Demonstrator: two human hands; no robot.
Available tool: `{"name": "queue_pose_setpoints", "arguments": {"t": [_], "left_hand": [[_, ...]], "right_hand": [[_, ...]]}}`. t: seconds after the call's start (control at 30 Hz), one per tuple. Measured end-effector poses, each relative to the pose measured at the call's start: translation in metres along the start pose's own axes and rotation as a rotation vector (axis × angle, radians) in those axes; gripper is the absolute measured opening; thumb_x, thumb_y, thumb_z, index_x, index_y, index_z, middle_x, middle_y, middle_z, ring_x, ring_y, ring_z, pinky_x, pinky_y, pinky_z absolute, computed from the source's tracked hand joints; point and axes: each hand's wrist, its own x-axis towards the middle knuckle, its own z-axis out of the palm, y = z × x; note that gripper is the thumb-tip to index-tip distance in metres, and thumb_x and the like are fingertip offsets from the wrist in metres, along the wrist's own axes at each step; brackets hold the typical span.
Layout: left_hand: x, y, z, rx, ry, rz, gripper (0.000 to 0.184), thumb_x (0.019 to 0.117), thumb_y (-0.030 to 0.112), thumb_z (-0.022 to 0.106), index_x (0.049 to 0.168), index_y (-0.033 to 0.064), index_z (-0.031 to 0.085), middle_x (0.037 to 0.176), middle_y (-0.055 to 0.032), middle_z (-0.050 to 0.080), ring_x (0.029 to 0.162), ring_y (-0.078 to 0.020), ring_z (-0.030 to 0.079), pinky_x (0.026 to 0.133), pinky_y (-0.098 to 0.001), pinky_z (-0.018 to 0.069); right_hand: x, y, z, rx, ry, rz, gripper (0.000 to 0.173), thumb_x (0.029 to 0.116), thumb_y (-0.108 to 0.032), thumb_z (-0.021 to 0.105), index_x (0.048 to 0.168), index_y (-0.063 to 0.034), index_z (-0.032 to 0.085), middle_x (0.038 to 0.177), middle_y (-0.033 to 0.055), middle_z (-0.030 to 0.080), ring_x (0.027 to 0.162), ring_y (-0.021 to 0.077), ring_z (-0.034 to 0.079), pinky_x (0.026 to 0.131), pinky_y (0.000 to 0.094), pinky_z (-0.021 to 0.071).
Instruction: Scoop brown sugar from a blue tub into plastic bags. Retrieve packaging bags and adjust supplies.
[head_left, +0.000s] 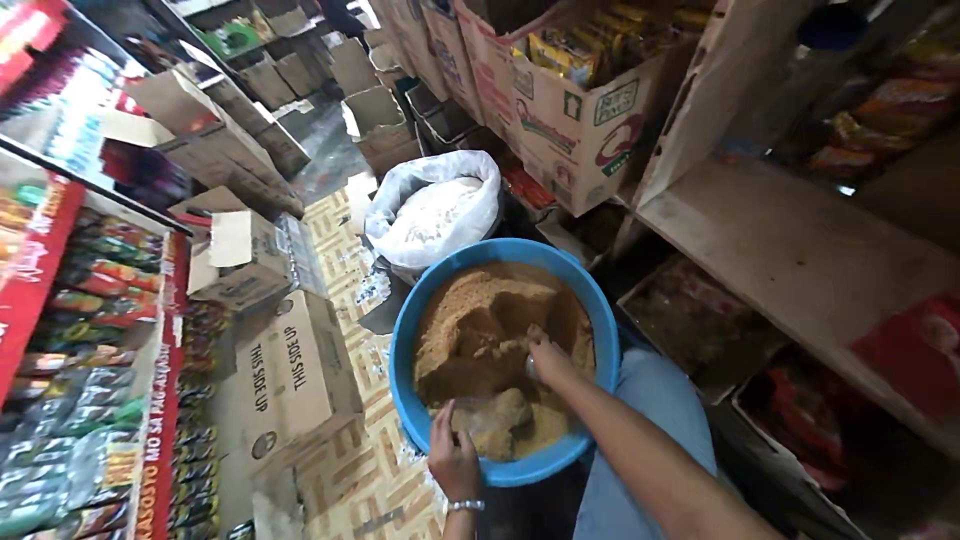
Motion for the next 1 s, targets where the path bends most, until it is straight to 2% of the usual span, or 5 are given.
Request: {"name": "queue_pose_setpoints", "arguments": {"t": [0.23,0.57,0.67,0.8,1.0], "left_hand": [[0.0,-0.001,0.003,0.001,0.054,0.017,0.042,0.0742,-0.014,0.055,0.113,-0.0107,0.072,0.109,-0.0299,0.071,0.071,-0.0348,0.071,0.062,-0.0424,0.057],[0.0,0.001,0.003,-0.001,0.048,0.011,0.044,0.0733,-0.017,0.056,0.113,-0.0104,0.072,0.112,-0.0302,0.071,0.085,-0.0435,0.073,0.073,-0.0531,0.0579],[0.001,-0.001,0.004,-0.014,0.017,-0.016,0.043,0.0756,-0.018,0.057,0.115,-0.0096,0.072,0.116,-0.0301,0.07,0.096,-0.0475,0.071,0.082,-0.0592,0.0563],[0.001,-0.001,0.004,-0.024,-0.029,-0.044,0.041,0.0783,-0.018,0.059,0.117,-0.0086,0.072,0.119,-0.03,0.069,0.102,-0.0483,0.07,0.086,-0.0596,0.0557],[0.008,0.01,-0.008,-0.107,-0.164,-0.106,0.042,0.0806,-0.017,0.06,0.121,-0.0101,0.069,0.122,-0.0314,0.067,0.11,-0.0484,0.066,0.097,-0.0586,0.051]], "right_hand": [[0.001,0.001,0.018,-0.241,-0.295,0.051,0.04,0.1021,-0.007,0.056,0.139,0.0091,0.054,0.15,0.0274,0.049,0.14,0.0411,0.049,0.111,0.0556,0.0433],[-0.003,0.023,0.003,-0.288,-0.434,-0.005,0.037,0.1032,-0.017,0.058,0.13,0.0088,0.062,0.14,0.029,0.057,0.134,0.0403,0.053,0.109,0.0582,0.0412],[0.006,0.037,0.006,-0.148,-0.433,0.0,0.037,0.1058,-0.025,0.055,0.132,0.0003,0.063,0.127,0.0205,0.064,0.113,0.0288,0.063,0.098,0.0484,0.0482],[-0.007,0.046,0.002,0.187,-0.421,0.011,0.03,0.1066,-0.025,0.054,0.128,-0.0066,0.062,0.092,0.007,0.061,0.07,0.0125,0.053,0.066,0.0316,0.046],[-0.049,0.05,-0.012,0.487,-0.367,-0.088,0.027,0.1091,-0.02,0.05,0.13,-0.0052,0.059,0.087,0.0046,0.055,0.062,0.0097,0.048,0.059,0.0269,0.0436]]}}
